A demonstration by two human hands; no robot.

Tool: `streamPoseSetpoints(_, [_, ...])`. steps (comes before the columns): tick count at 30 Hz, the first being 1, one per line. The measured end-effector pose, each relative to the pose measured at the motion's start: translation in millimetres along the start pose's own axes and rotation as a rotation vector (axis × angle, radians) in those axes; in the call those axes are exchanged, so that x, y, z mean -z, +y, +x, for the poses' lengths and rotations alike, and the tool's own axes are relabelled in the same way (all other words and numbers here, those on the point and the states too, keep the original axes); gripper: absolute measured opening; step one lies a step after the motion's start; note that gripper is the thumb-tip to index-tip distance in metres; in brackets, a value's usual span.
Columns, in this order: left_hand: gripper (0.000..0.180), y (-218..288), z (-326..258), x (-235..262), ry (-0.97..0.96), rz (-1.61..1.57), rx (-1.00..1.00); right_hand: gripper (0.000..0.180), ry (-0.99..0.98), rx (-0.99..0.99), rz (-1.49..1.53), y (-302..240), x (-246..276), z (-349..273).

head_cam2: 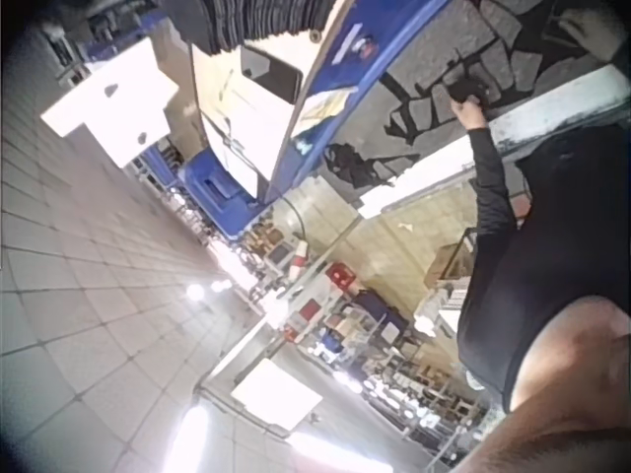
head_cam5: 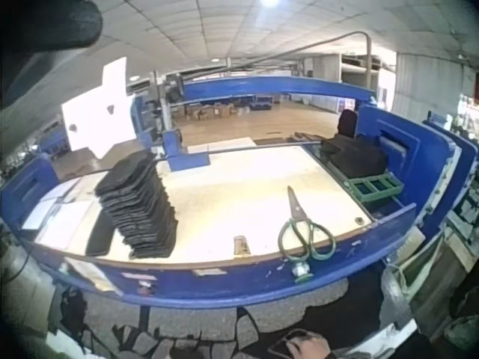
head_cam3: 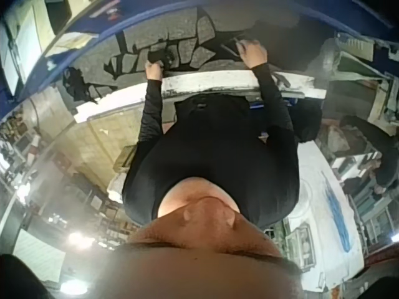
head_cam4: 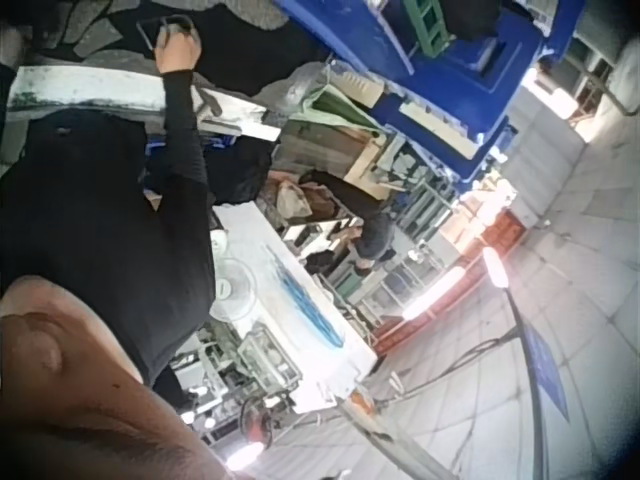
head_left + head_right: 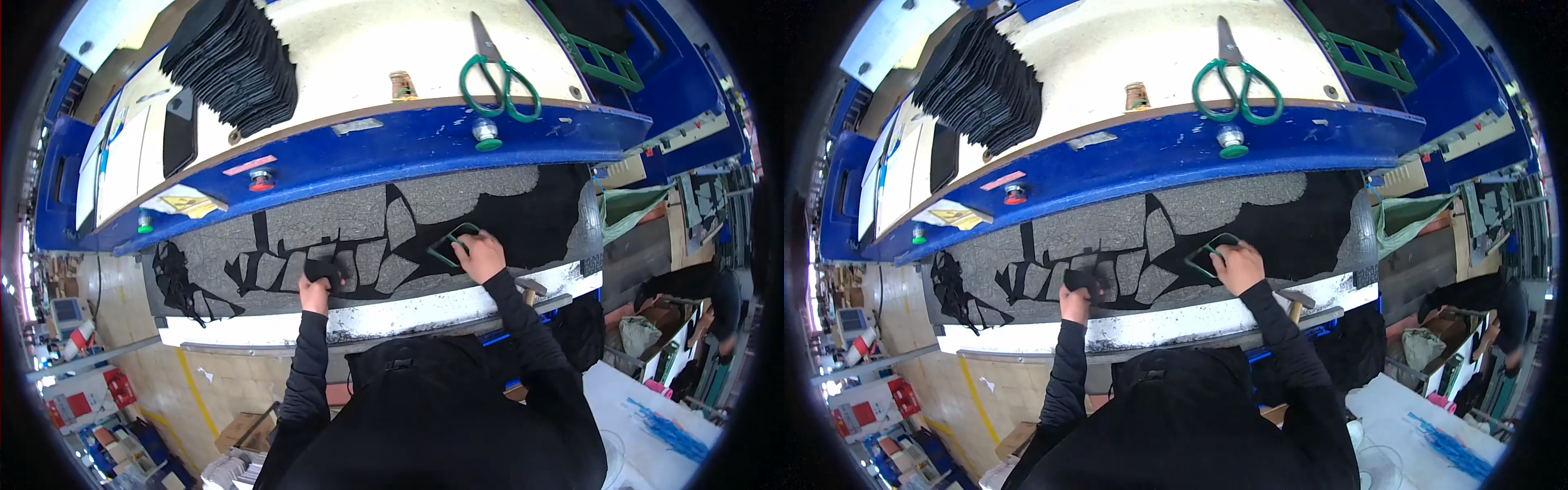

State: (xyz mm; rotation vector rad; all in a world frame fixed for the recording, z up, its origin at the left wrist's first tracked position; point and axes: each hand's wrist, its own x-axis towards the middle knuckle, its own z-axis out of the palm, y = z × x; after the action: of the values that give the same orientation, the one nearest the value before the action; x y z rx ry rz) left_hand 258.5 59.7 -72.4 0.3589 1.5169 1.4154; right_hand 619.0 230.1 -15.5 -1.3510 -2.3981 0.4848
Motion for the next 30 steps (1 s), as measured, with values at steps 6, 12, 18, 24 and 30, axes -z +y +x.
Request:
streamPoseSetpoints(6, [0.031,-7.7,-23.7,-83.4,-0.042,0.204,-0.090,0.019,-0.052,-0.378,0.239,-33.9,-19.3,-24.4])
streamPoseSetpoints(12, [0.032,-1.0,-26.4,-122.4,-0.263,0.433,-0.031,0.021,0.047,-0.010,0.127,-28.7,11.9,6.9])
streamPoseSetpoints(18, [0.030,30.1,-28.0,-132.3,-0.336,0.701,-0.121,0.018,-0.347,0.106,0.114,-0.5,-1.1,40.3])
streamPoseSetpoints(24, [0.015,-9.4,-17.6,-119.5,-0.193,0.351,-0.186,0.010,-0.185,0.131,0.168,21.1,-17.9,17.7])
streamPoseSetpoints(30, [0.026,-16.3,-41.2,-136.1,-0.240,0.539,-0.287,0.018,0.140,-0.391,0.405,-18.8,-55.4,-44.2])
